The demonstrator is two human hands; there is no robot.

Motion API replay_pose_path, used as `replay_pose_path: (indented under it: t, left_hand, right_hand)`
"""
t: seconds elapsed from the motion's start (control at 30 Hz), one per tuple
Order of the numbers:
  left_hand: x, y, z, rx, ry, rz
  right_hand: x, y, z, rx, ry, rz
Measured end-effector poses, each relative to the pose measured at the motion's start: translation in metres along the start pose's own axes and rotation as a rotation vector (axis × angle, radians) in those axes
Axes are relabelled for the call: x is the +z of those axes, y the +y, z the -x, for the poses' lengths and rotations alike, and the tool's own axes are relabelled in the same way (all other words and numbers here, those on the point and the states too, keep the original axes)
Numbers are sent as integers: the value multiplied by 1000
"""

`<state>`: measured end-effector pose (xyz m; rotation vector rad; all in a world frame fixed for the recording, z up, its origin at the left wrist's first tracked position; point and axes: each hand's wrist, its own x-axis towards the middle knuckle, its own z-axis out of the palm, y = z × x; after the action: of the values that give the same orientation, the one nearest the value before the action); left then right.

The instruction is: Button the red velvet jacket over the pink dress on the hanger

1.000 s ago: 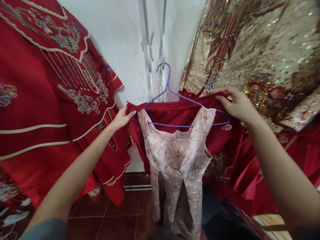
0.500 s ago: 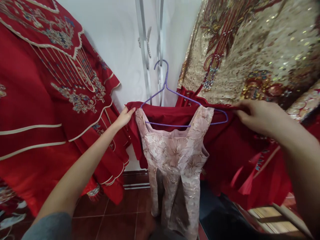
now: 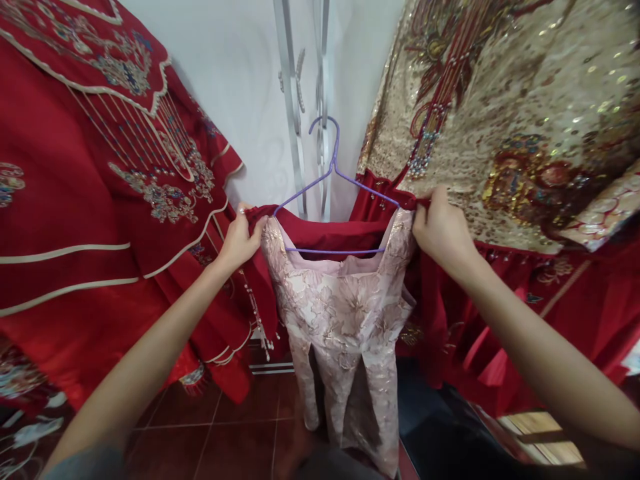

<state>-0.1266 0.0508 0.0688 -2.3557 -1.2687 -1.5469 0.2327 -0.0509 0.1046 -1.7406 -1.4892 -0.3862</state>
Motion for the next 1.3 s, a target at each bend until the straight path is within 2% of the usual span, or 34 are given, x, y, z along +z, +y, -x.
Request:
replay_pose_path:
  t: [0.1,0.17,0.23,0.3,0.37,0.43,0.53,0.63,0.7,0.73,0.8,0.83,0.87,0.9,1.0,1.07,1.1,1.2,1.3]
  left_hand:
    - [-9,9,1,-18,10,-18]
    - [-13,15,2,-37,19,-10]
    - [-14,18,3,-61,36,6]
    - [-15,19,4,-87,59,25]
    - [-16,18,7,-110,73,35]
    - [-17,14,11,-108,83,12]
    - [-19,4,13,-119,102,-78]
    - [-23,-2,0,-225,83,-39]
    - [-27,7,-17,-256,150,31]
    - [-28,16,-26,-234,229,47]
    - [-30,42,-38,-133,403,77]
    - [-28,57,-40,-69,440,100]
    - [-25,71,-38,-9,431,131]
    - [-20,83,-32,33,360,156]
    - [6,99,0,20,-93,119]
    - [28,93,23,-52,-254,39]
    - [39,87,32,-70,-274,42]
    - [61,74,46,-122,-207,131]
    - [69,82,46,-145,-101,212]
  right_hand:
    - [12,-28,5,-61,-52,-277]
    - [25,-52,15,-126,-131,-478]
    - [40,-73,30,-232,-208,-675]
    - [56,-83,44,-324,-258,-775]
    - [67,-81,53,-350,-267,-797]
    - [71,-68,56,-295,-273,-782]
    - [69,-40,52,-172,-304,-743]
    - [62,-19,46,-106,-291,-682]
    - [58,-12,44,-100,-271,-673]
    - [57,-11,44,-106,-268,-683]
    - [53,-11,45,-126,-277,-724]
    - [50,-12,46,-136,-283,-750]
    - [48,-14,48,-143,-286,-776]
    - [45,-15,50,-150,-290,-801]
    - [40,-17,53,-176,-330,-832]
    - [41,-16,54,-187,-355,-817]
    - [44,-15,53,-188,-362,-817]
    - [54,-13,52,-189,-393,-863]
    - [61,-21,53,-195,-399,-888]
